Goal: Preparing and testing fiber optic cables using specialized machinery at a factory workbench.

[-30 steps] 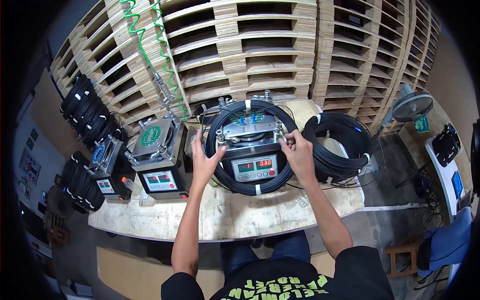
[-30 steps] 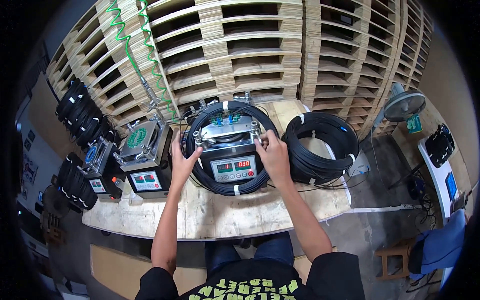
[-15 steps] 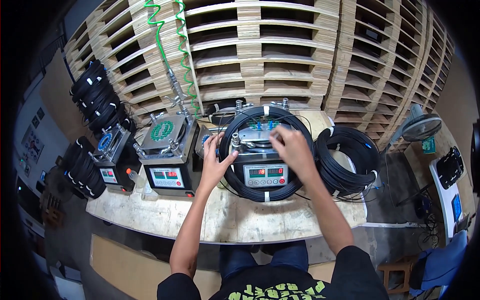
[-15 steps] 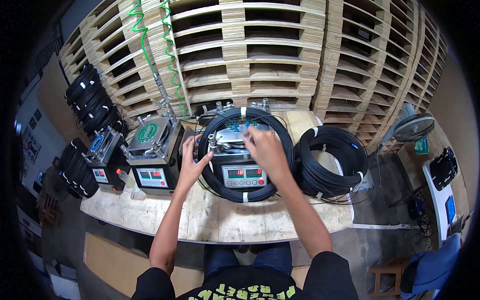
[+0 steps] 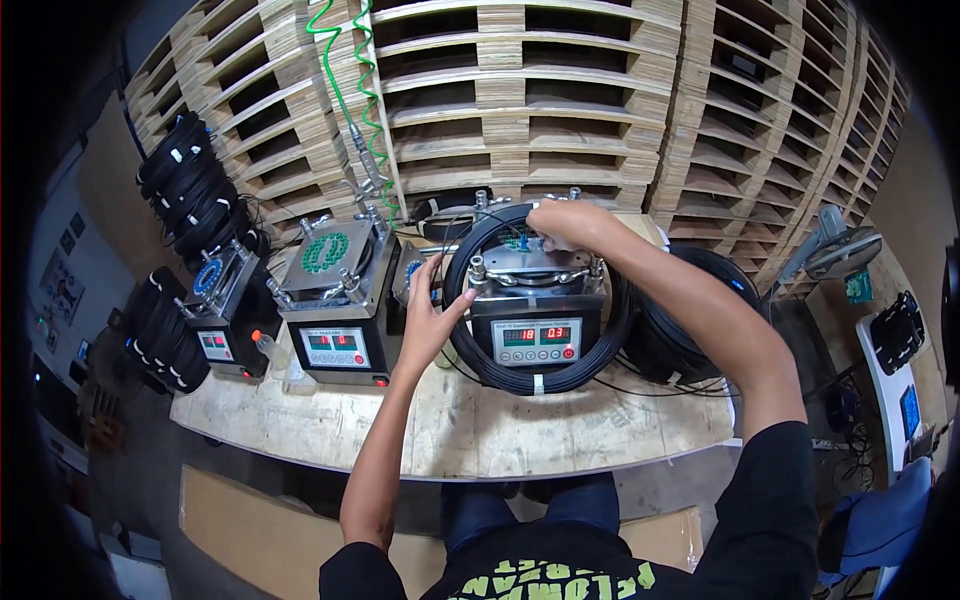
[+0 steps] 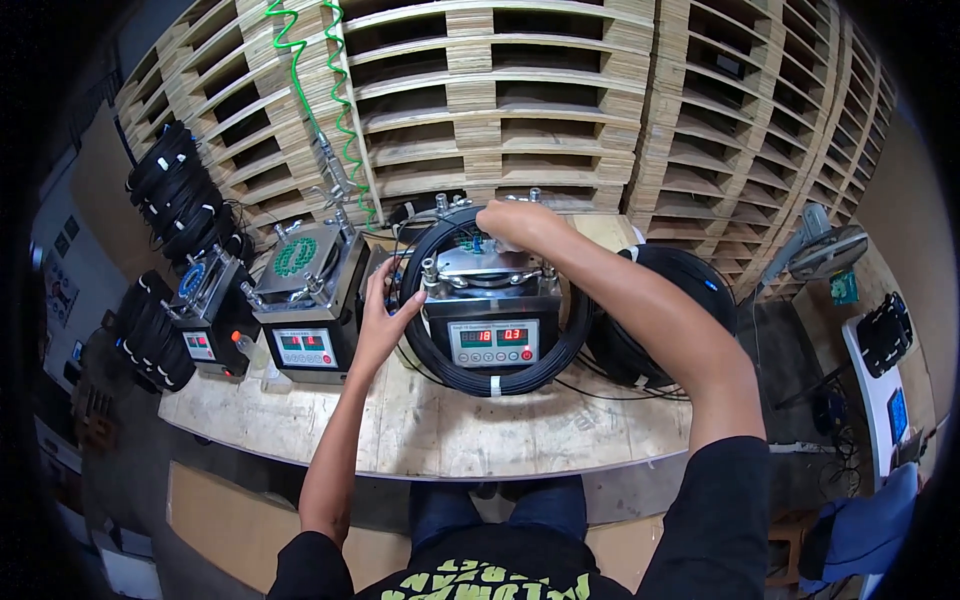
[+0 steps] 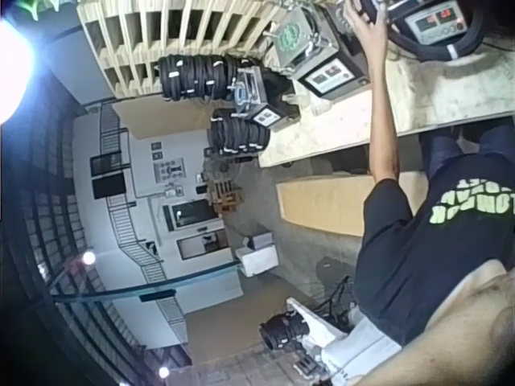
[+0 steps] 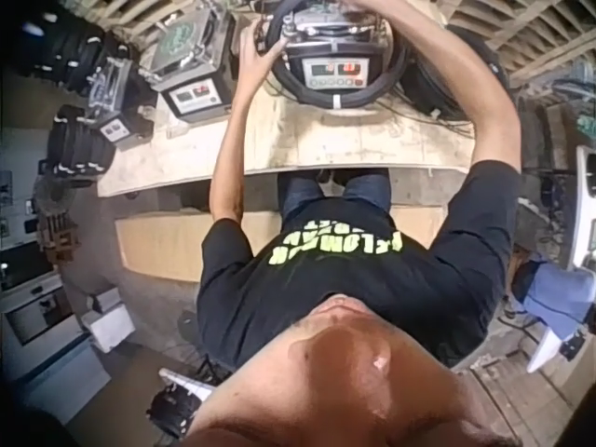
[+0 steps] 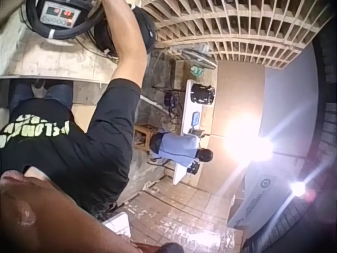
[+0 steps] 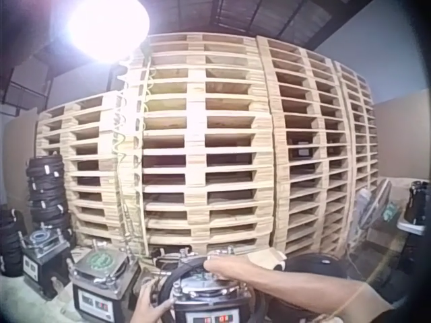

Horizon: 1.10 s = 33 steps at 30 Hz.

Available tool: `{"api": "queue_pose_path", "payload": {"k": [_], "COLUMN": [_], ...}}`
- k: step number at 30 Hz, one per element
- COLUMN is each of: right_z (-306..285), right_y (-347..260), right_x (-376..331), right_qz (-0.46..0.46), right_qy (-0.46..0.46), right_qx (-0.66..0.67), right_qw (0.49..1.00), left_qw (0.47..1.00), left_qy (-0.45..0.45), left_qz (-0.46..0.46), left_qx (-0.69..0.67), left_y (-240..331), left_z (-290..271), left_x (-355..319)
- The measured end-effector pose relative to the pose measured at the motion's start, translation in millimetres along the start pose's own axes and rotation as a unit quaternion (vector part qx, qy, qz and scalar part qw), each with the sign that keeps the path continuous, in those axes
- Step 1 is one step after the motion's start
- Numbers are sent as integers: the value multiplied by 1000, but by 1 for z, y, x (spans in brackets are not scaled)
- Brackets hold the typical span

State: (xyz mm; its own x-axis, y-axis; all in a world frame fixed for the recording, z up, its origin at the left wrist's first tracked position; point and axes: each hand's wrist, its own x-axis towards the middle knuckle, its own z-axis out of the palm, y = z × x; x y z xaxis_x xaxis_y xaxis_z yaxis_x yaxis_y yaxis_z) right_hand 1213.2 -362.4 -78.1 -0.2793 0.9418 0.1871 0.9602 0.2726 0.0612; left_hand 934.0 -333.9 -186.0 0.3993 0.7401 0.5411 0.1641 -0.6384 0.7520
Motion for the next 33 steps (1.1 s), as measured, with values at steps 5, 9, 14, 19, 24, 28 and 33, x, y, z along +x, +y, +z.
{"api": "queue_pose_path", "payload": {"k": [5, 9, 14, 19, 24, 28, 33], "right_z": [-24, -20, -16, 10, 9, 11, 6], "right_y": [6, 27, 14, 27, 24, 31, 19], "right_x": [18, -9, -40, -43, -47, -49, -45], "right_qz": [113, 73, 67, 25, 45, 44, 69], "right_qy": [-203, -117, -20, 75, 81, 85, 70], "right_qx": [180, 218, 272, 290, 296, 326, 371], "right_qw": [956, 966, 960, 954, 951, 941, 923], "left_qw": [1000, 979, 897, 739, 715, 709, 682], "left_qy": [9, 125, -116, -371, -396, -393, -376], "left_qz": [15, 120, 334, 240, 251, 313, 369], "left_qx": [25, 104, 264, 507, 520, 495, 508], "left_y": [-5, 30, 92, 109, 100, 88, 76], "left_z": [-7, 0, 3, 41, 49, 54, 49], "left_x": [-3, 18, 84, 127, 141, 147, 149]}}
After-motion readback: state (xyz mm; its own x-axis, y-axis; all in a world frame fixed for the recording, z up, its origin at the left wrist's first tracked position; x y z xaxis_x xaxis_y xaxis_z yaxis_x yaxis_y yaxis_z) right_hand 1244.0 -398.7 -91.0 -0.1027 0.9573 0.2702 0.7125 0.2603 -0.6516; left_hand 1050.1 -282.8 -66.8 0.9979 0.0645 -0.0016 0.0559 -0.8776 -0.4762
